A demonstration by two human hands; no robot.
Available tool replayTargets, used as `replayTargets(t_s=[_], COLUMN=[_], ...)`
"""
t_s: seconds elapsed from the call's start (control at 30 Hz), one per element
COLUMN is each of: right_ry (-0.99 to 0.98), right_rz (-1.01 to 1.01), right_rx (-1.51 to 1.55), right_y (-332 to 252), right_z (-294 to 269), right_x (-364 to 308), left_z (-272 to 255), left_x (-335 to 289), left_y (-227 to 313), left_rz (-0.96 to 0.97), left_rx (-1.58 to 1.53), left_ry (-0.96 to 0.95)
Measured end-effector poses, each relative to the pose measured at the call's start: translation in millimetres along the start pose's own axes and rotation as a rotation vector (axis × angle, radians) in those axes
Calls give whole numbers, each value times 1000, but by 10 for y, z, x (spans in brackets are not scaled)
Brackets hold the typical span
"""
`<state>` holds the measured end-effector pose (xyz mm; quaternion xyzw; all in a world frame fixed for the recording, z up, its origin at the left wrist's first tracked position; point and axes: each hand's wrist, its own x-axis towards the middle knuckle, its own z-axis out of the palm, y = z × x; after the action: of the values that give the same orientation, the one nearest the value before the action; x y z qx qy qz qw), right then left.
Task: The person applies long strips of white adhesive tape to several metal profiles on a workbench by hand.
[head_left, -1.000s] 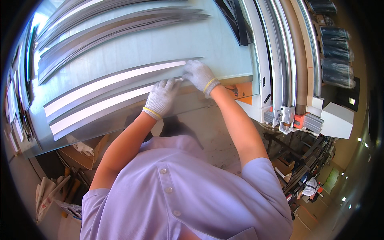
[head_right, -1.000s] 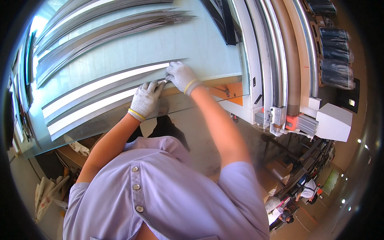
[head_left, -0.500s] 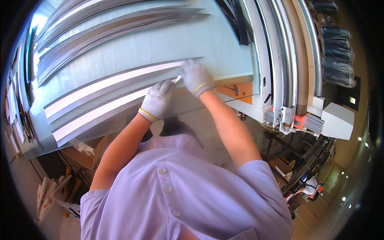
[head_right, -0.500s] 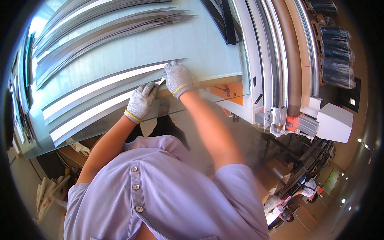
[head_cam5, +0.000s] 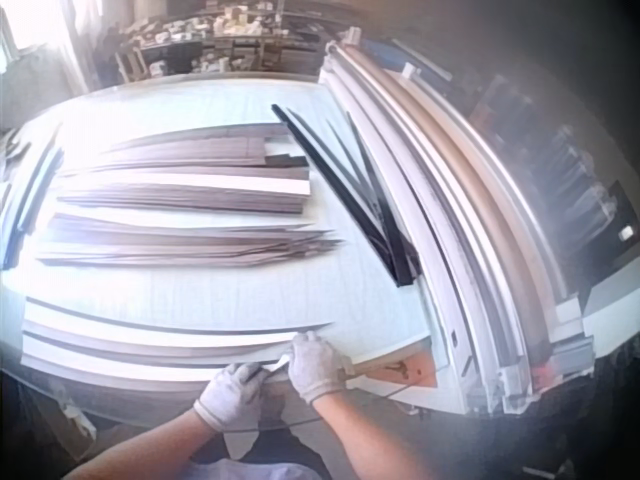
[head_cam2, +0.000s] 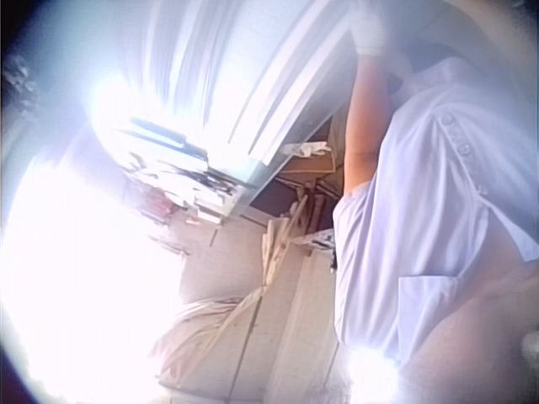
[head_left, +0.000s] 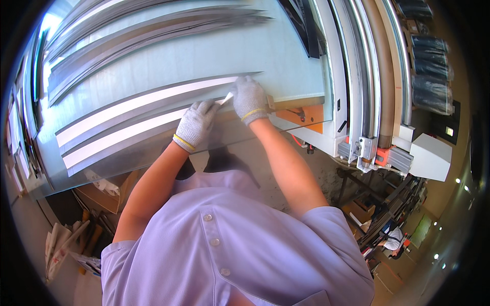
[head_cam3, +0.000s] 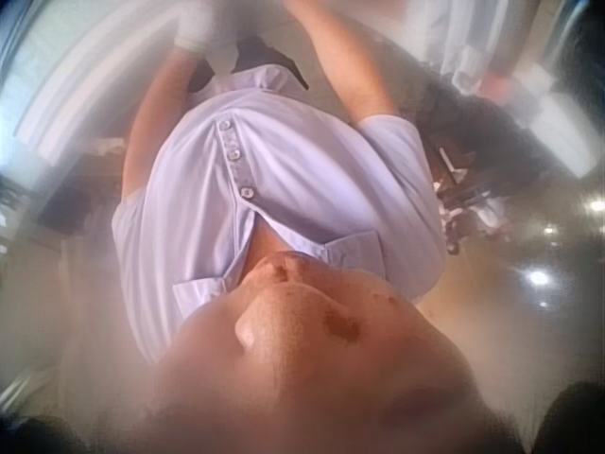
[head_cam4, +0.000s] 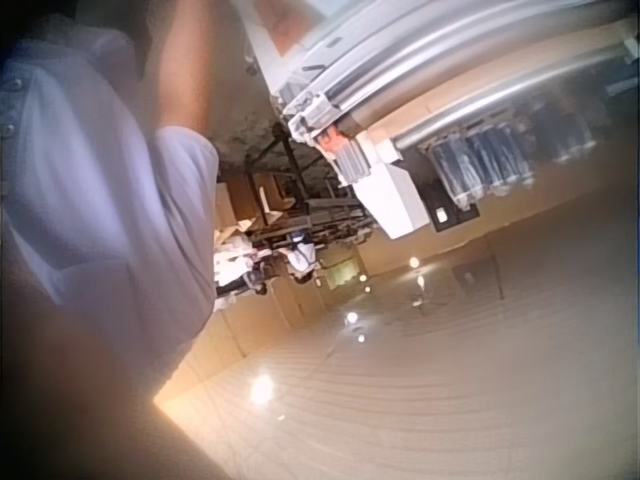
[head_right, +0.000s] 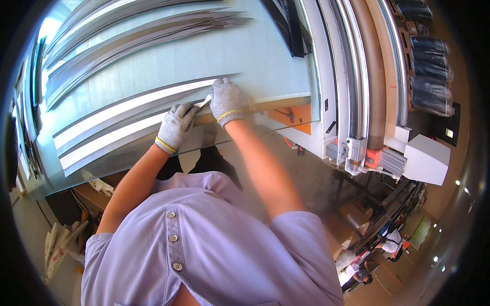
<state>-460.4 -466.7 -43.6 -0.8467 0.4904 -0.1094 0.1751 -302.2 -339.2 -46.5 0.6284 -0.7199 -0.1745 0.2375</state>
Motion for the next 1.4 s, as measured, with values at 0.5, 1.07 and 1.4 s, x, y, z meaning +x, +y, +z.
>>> replayTargets(t_s=[0.5, 1.07, 1.4], right_ry=[88, 97, 272], right_rz=[-22, 352, 275], right_rx=[343, 267, 230], right_y=[80, -195, -150], right_z=[-116, -49, 78], right_x=[-137, -326, -420], left_z=[-14, 22, -10], left_x=[-7, 153, 187], left_y=[-6, 16, 141], left_rz=[-32, 90, 38], left_rx=[-28, 282, 250], left_ry=[-33, -160, -201])
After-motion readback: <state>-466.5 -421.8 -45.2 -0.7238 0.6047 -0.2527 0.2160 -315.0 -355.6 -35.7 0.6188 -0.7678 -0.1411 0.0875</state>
